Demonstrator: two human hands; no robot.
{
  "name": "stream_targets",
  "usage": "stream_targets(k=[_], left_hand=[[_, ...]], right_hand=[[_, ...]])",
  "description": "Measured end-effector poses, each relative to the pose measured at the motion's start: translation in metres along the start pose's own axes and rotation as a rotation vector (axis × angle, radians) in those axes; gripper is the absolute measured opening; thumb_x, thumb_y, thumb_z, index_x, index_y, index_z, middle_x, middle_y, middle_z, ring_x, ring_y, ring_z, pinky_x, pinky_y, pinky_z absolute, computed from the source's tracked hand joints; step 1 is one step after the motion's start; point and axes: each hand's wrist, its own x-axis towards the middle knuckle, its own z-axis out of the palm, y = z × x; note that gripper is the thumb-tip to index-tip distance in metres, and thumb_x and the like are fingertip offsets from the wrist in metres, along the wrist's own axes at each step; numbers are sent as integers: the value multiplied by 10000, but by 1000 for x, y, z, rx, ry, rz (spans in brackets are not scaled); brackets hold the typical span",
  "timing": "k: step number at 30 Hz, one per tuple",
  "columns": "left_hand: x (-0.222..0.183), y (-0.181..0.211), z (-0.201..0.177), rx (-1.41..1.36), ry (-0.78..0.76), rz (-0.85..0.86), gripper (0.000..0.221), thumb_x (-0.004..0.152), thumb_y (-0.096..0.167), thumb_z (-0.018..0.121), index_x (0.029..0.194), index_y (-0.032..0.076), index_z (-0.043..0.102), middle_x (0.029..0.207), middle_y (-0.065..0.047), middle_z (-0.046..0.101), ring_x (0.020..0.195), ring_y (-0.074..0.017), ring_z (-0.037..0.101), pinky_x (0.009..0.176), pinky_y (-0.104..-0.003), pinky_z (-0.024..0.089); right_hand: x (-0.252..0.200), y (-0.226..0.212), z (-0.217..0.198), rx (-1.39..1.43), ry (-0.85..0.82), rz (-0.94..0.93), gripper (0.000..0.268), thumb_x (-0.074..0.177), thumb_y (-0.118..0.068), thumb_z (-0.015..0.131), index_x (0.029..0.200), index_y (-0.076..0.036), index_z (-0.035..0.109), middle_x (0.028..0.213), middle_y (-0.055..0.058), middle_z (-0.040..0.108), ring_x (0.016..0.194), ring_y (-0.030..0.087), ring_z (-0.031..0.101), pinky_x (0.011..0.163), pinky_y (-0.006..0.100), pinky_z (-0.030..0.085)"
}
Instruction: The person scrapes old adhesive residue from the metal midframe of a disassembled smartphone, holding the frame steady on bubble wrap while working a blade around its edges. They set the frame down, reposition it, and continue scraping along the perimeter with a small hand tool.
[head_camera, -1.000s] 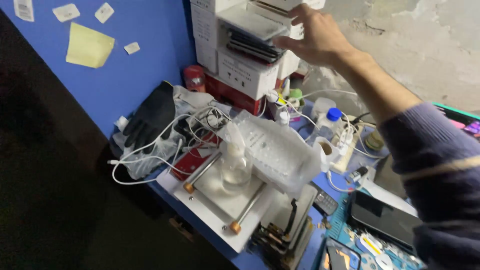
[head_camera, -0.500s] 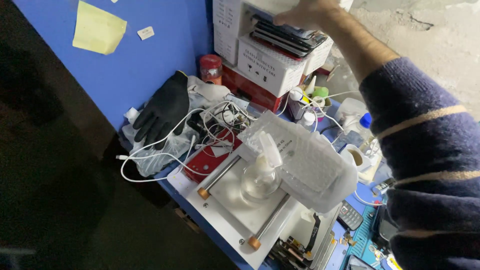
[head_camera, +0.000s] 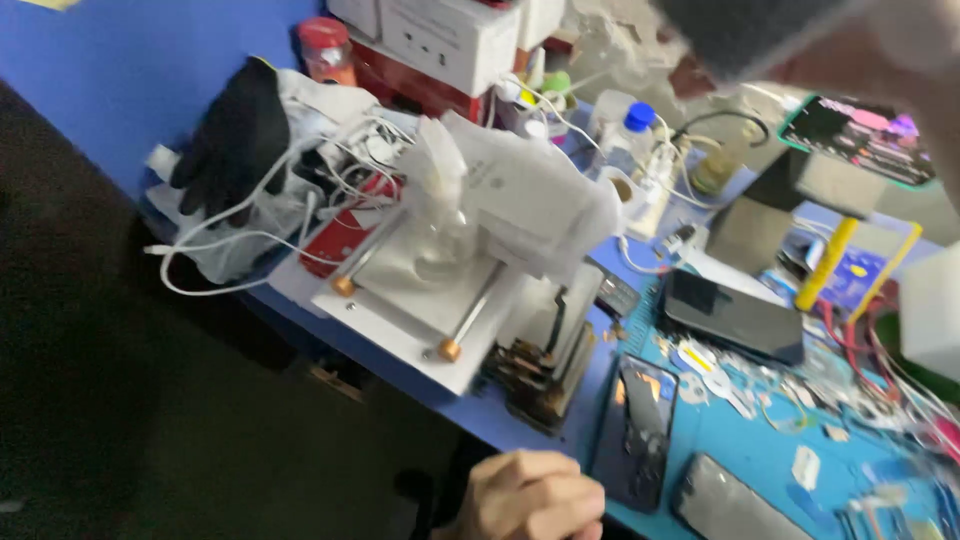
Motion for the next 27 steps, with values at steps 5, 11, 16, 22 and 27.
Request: stream_targets(k=[5, 11, 16, 22, 27], left_hand=[[58, 32, 13, -156, 33, -128, 496, 960, 118, 776, 1385, 51, 530, 1382, -132, 612, 1288, -341, 624, 1122, -420, 526], [102, 48, 46, -285, 110, -181, 499, 1076, 213, 579, 1498, -1, 422, 1552, -191, 450, 1489, -293, 461, 1258, -402, 390], [95, 50, 74, -394, 7, -376, 223, 1167, 145, 569, 1311, 26, 691, 1381, -139, 702, 1306, -206, 695, 1154, -298, 537], [91, 36, 90, -374, -72, -327, 129, 1115, 110, 673, 1219, 56, 729, 1252, -87, 749, 1186, -166, 734, 1069, -269, 570], [87, 26, 99, -539, -185, -486, 188, 1014, 82, 730, 1201, 61, 728, 1209, -79, 742, 1103, -127, 728, 955, -261, 621]], right_hand=[[-184, 1, 85, 278, 230, 276, 937, 922, -627, 654, 1498, 94, 494, 1290, 333, 645, 1141, 446, 681, 1011, 571, 524], [-292, -25, 198, -64, 315, 311, 907, 774, -414, 826, 1462, 80, 501, 1345, 262, 630, 1243, 324, 647, 1097, 454, 467], [-333, -18, 251, -392, 554, 303, 871, 657, -234, 869, 1411, 1, 502, 1393, 165, 593, 1301, 250, 589, 1144, 404, 454], [-347, -9, 272, -840, 769, 253, 887, 633, -239, 940, 1387, -66, 507, 1355, 135, 591, 1315, 262, 596, 1103, 399, 523], [-341, -7, 271, -1067, 742, 233, 919, 573, -209, 979, 1344, -47, 506, 1290, 185, 598, 1193, 337, 613, 981, 435, 552]])
